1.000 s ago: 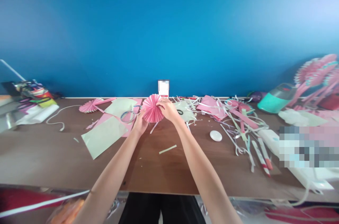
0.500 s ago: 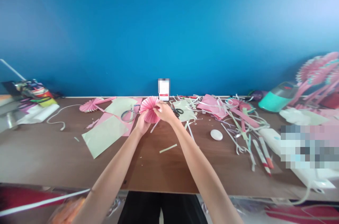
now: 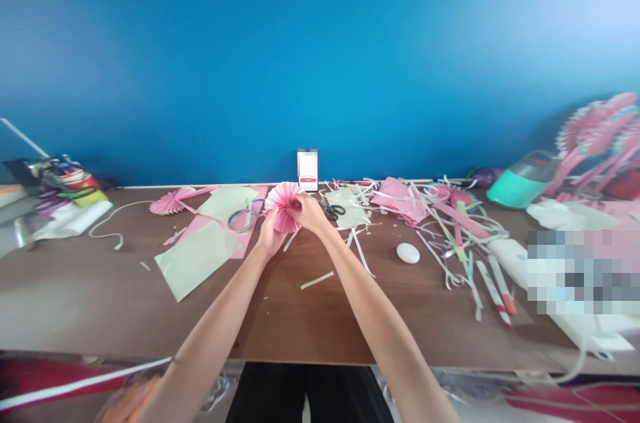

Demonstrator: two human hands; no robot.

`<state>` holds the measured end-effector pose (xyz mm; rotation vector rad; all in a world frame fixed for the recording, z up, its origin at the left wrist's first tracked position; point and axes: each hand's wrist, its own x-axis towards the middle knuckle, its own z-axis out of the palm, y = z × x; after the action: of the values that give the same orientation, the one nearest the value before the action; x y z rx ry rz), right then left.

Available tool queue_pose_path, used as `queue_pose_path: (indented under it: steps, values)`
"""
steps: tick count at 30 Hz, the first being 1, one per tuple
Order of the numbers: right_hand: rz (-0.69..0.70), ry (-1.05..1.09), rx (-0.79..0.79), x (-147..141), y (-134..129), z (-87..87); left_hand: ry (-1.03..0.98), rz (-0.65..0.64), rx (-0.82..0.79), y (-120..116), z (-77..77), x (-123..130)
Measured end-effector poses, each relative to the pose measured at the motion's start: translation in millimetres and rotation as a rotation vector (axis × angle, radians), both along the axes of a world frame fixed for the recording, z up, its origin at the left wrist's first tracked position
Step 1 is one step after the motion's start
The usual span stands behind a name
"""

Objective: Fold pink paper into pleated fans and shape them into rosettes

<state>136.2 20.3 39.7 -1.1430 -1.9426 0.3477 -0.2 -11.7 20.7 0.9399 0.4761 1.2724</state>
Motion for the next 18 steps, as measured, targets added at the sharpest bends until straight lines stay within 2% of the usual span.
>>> queue_pose_path:
  steps: [6, 11, 18]
  values:
    - [-0.044, 0.206, -0.118, -5.3, 2.1, -6.5, 0.016, 0.023, -0.016, 6.1, -9.0, 0.4]
    - [-0.057, 0.432, -0.268, -5.7, 3.9, -12.8, 0.003, -0.03, -0.011, 5.6, -10.7, 0.4]
    - [-0.102, 0.545, -0.306, -4.9, 4.8, -16.3, -0.019, -0.112, 0.051, 4.3, -13.2, -2.1]
